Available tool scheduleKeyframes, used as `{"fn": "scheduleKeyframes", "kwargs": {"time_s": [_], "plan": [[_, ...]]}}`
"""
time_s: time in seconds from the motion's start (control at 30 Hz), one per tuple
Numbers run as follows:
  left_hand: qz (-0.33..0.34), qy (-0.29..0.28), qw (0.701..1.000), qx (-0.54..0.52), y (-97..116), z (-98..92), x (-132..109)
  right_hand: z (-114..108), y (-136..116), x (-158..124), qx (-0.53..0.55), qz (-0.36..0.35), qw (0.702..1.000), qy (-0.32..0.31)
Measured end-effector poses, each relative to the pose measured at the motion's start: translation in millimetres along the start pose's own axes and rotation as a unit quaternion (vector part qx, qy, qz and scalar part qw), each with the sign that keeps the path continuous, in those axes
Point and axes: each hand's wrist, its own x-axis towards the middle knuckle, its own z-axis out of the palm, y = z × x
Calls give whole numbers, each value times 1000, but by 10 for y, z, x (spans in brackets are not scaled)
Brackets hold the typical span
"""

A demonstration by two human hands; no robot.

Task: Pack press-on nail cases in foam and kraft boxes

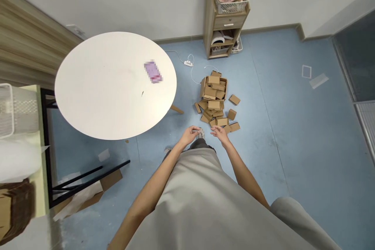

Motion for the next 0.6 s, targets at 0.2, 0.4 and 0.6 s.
{"fn": "scheduleKeyframes", "kwargs": {"time_s": [0.2,0.4,0.6], "plan": [[55,38,995,-77,-147,-521,-272,826,-457,-167,-69,-67,992,-77],[105,70,977,-171,-626,-1307,-843,1988,-574,-644,-141,-143,962,-185],[112,138,953,-245,-1186,-2218,-1490,3177,-308,-1195,-149,-173,943,-244]]}}
